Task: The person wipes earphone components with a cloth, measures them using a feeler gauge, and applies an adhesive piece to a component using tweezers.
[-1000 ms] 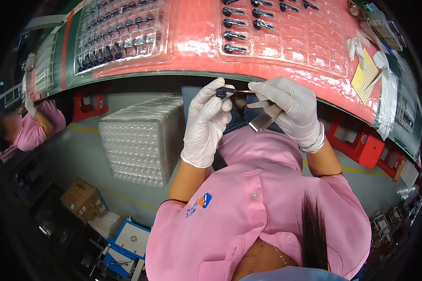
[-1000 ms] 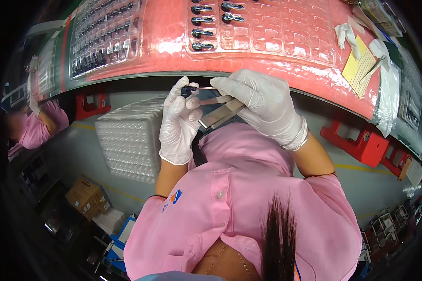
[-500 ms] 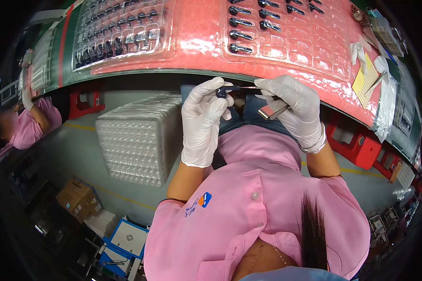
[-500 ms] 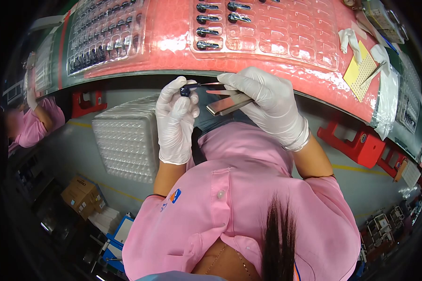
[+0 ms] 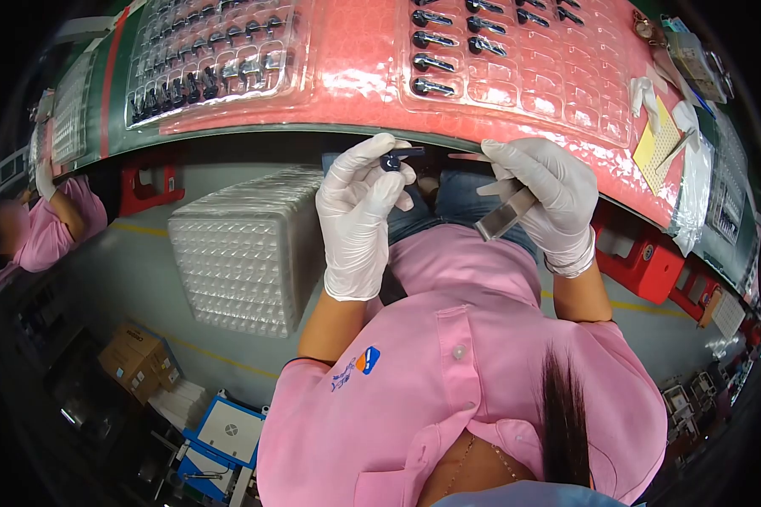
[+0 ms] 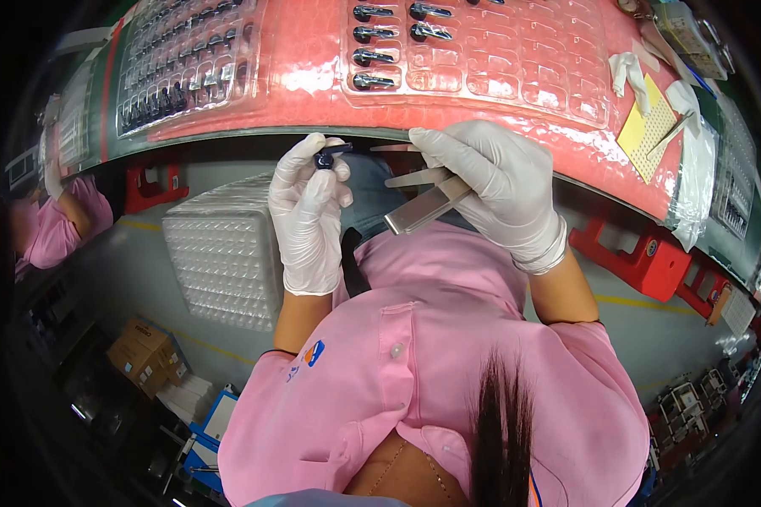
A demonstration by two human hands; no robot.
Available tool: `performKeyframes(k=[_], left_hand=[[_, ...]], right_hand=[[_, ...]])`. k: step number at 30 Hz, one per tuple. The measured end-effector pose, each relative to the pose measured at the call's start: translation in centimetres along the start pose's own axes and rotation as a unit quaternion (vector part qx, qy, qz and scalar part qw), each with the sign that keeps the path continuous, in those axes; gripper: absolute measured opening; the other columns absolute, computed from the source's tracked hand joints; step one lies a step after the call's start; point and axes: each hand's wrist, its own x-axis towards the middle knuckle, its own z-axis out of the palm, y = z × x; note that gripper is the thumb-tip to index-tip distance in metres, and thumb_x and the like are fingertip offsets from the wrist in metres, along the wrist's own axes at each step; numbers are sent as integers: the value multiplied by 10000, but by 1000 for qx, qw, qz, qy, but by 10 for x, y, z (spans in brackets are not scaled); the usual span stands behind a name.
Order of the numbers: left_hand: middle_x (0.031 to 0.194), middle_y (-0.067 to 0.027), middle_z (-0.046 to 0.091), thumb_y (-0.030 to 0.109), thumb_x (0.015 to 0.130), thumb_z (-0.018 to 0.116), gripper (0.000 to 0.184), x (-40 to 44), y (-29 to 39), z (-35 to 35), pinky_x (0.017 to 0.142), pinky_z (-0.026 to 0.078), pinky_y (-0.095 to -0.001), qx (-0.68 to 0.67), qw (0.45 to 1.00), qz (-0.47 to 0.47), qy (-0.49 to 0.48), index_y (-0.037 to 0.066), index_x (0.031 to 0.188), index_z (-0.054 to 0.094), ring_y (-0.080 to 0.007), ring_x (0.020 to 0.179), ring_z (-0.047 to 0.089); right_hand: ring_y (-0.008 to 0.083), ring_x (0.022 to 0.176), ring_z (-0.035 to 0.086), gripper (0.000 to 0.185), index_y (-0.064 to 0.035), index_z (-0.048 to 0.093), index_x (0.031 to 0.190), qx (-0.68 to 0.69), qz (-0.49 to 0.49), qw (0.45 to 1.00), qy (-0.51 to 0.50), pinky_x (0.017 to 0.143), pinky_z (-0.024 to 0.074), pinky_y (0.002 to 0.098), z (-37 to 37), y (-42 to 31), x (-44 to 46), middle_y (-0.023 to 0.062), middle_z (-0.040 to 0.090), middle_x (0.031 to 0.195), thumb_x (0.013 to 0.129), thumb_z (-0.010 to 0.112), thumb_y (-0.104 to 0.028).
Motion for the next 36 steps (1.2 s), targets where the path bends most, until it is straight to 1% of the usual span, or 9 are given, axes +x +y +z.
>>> performKeyframes(k=[4,7,15,18,27,30,35,36], left_hand=[[1140,-126,645,3,859,674,378,0,0,-1,654,521,-223,5,1000,0,-10,4,1226,582,-146,889,647],[1143,-127,644,1,860,673,375,0,-1,1,656,525,-223,9,1000,-7,-20,3,1224,583,-147,890,647],[1136,-125,646,-11,856,671,378,-1,-2,4,656,529,-227,11,1000,-18,-20,2,1223,583,-145,891,646],[1176,-129,620,17,850,668,397,-2,-1,5,648,512,-206,39,999,-34,-13,34,1236,573,-134,885,611],[1164,-119,621,6,854,655,390,-2,-1,8,657,499,-207,45,998,-38,-15,40,1234,577,-131,877,603],[1128,-109,648,-17,862,659,374,0,-1,8,659,526,-222,15,999,-24,-33,2,1227,580,-143,893,645],[1121,-112,647,-8,860,665,382,11,10,25,657,525,-218,27,997,-10,-65,4,1231,577,-141,891,646],[1118,-112,646,-1,862,663,377,14,14,31,661,525,-220,44,996,-24,-76,3,1229,577,-141,893,647]], right_hand=[[168,640,600,570,-24,681,1115,15,-3,1000,-2,559,513,273,1,-3,1,52,591,749,574,639,149],[181,638,600,572,-47,683,1119,-1,-17,1000,-22,565,500,282,4,-5,3,39,592,736,566,670,101],[196,652,617,554,-81,691,1112,-21,-38,999,-9,572,498,299,9,-4,7,25,610,741,572,707,38],[196,657,622,547,-84,691,1109,-20,-39,999,-9,572,499,298,9,-3,8,24,612,743,575,713,34],[198,655,626,527,-81,692,1098,-15,-32,999,-5,568,501,293,8,-1,6,26,615,747,583,722,26],[199,652,626,524,-82,693,1096,0,-28,1000,-2,565,500,291,7,-1,7,27,615,747,587,714,39],[191,647,625,512,-69,691,1094,-11,-47,999,5,556,499,289,-11,0,16,36,617,748,602,692,74],[191,647,625,512,-69,691,1094,-24,-56,998,16,556,499,289,-17,-2,19,36,617,748,602,692,74]])
